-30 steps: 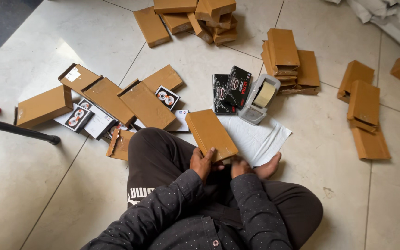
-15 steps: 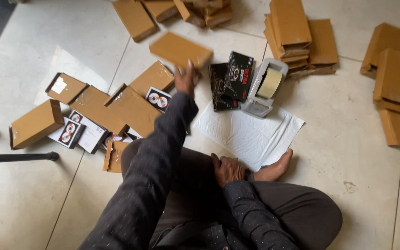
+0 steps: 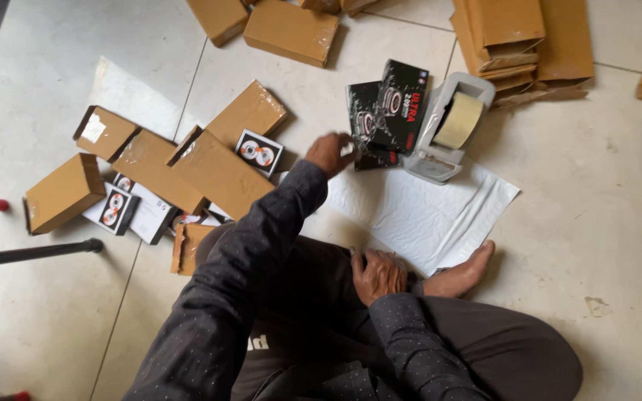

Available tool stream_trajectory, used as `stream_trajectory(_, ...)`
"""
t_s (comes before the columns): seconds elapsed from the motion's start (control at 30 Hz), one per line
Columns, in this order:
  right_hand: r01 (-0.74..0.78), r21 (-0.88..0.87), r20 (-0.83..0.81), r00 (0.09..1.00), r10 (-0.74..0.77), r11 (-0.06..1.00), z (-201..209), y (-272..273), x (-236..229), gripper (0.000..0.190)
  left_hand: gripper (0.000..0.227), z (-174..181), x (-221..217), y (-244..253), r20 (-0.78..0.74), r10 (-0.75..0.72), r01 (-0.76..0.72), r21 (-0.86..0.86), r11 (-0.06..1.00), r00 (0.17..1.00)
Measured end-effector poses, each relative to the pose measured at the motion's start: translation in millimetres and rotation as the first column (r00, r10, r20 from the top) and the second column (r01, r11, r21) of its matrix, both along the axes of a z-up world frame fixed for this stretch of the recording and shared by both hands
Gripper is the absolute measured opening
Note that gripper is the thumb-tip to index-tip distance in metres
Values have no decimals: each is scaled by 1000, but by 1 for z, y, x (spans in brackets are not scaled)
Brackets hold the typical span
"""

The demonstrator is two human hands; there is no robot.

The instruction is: The person sits on the floor and packs smart watches into small cardboard boxes. They open the watch packaging, place the watch and strap into a cardboard box, close the flaps, and seal the box with tape. The process is repeated for multiple watches.

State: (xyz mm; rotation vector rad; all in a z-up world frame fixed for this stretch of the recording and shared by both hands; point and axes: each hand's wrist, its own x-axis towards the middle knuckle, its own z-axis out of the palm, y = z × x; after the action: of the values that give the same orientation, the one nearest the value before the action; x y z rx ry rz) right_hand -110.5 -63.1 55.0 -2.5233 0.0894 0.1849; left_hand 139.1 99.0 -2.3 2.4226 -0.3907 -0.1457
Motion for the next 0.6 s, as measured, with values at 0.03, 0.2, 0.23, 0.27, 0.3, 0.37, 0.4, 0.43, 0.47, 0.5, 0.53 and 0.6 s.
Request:
stream_trajectory(0.03,-1,2,14,1000,1,1000,-1,1,-2,48,40,6,3,8,96,46,-54,80,995,994)
stream_trajectory(0.2,-2,-4,9,1000,2,1000,-6,-1,-2,48,74,24,39,73,352,243,-382,408,829,904)
stream_trajectory(0.23,-1,-10,9,1000,1,1000,-7,-1,-1,48,89,24,45,85,335,305,-433,428,793,891)
stream_trajectory(0.27,-1,-16,5,1000,1,1000,-9,-1,-2,48,105,23,47,100,317,367,-480,451,753,874)
stream_trajectory(0.3,-1,-21,0,1000,1,1000,-10,1,-2,48,119,23,51,114,329,382,-502,488,714,863)
stream_trajectory(0.37,0,-29,11,1000,0,1000,-10,1,-3,48,146,24,59,133,353,407,-539,556,633,842)
stream_trajectory(0.4,2,-33,21,1000,-2,999,-10,1,-2,48,147,24,61,139,247,464,-515,572,639,850)
stream_trajectory(0.43,2,-29,-7,1000,-3,1000,-10,1,-1,48,148,25,60,144,139,517,-491,584,646,845)
stream_trajectory(0.47,3,-26,-33,999,-3,1000,-9,0,-1,48,149,27,60,146,30,564,-469,592,655,825)
stream_trajectory(0.5,3,-22,-60,998,-4,1000,-8,0,-1,48,150,30,58,145,55,536,-458,597,659,842)
stream_trajectory(0.53,6,-24,-59,998,-7,1000,-7,0,0,48,151,38,57,144,81,509,-450,601,661,857)
stream_trajectory(0.6,12,-28,-56,998,-13,1000,-5,0,1,47,146,60,54,135,187,464,-486,532,693,866)
